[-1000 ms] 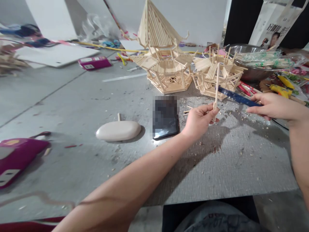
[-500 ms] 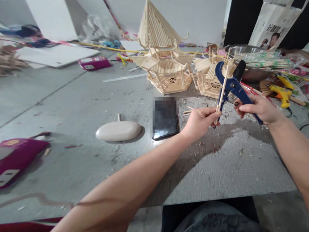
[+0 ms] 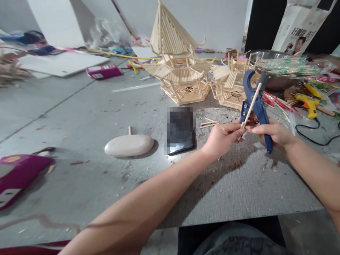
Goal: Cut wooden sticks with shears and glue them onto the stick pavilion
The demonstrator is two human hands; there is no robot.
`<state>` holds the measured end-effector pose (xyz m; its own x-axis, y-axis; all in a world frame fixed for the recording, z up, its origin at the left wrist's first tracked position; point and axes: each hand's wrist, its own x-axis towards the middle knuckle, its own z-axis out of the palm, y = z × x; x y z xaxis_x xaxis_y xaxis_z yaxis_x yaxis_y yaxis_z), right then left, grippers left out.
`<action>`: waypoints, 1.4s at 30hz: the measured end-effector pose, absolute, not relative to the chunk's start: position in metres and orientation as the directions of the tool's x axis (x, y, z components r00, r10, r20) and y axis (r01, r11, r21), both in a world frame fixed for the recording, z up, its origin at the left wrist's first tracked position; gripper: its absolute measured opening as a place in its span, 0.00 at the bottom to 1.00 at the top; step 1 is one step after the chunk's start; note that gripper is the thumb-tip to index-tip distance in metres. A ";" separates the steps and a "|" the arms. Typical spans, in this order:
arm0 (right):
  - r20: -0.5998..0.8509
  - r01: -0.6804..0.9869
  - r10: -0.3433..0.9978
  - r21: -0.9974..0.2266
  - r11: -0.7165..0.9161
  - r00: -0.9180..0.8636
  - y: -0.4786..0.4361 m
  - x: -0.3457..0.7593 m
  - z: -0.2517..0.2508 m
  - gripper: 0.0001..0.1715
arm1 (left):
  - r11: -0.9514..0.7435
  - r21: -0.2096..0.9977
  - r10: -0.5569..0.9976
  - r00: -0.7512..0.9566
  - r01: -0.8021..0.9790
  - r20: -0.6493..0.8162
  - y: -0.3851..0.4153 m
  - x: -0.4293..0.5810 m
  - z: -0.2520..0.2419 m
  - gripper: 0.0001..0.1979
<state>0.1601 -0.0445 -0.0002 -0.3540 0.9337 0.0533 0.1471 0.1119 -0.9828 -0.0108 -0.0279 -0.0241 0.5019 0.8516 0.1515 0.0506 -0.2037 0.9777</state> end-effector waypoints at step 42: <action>0.283 0.957 0.940 -0.162 0.240 -0.188 -0.047 0.152 -0.010 0.33 | -0.616 0.466 0.732 0.243 0.636 0.637 0.002 -0.030 -0.029 0.13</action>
